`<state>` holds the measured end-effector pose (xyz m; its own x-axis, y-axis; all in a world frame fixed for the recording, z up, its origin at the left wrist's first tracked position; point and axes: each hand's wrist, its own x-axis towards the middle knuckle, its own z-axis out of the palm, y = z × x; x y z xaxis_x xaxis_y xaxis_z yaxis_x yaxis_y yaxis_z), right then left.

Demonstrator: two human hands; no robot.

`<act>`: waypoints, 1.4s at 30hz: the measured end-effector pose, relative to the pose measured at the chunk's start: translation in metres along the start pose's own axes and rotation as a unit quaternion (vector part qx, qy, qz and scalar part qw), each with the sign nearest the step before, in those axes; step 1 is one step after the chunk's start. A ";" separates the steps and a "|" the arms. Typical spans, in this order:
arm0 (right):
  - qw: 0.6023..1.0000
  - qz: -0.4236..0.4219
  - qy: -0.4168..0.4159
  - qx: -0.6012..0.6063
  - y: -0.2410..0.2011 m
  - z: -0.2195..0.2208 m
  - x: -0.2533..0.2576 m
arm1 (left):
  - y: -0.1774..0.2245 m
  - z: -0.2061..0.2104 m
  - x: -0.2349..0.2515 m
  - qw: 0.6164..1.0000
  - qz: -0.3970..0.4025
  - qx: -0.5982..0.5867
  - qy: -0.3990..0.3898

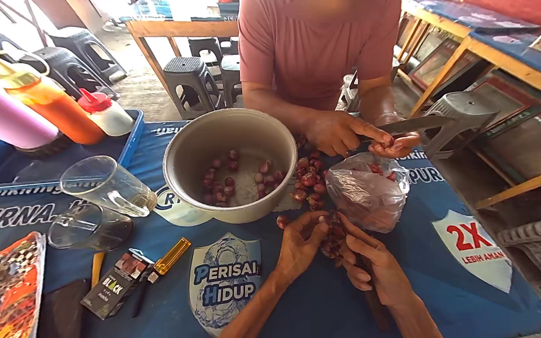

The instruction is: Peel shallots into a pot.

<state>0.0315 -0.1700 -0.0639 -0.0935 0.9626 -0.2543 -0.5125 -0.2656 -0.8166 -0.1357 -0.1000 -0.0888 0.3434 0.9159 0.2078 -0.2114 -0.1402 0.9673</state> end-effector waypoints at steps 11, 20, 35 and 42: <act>0.992 -0.019 -0.059 -0.108 0.002 0.002 -0.001 | 0.001 -0.002 0.000 1.000 -0.013 -0.011 -0.009; 0.992 -0.009 -0.039 -0.122 0.001 0.002 -0.001 | -0.003 -0.003 0.001 1.000 0.016 0.010 -0.011; 0.996 0.035 -0.079 -0.004 -0.002 -0.004 0.000 | 0.001 -0.002 0.001 1.000 -0.008 0.010 -0.016; 0.996 0.015 -0.003 -0.086 0.000 0.002 0.000 | 0.005 -0.002 0.001 0.999 -0.026 0.004 -0.024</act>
<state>0.0294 -0.1699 -0.0632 -0.1121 0.9545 -0.2763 -0.3562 -0.2982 -0.8856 -0.1383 -0.0991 -0.0841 0.3973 0.9031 0.1630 -0.1837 -0.0957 0.9783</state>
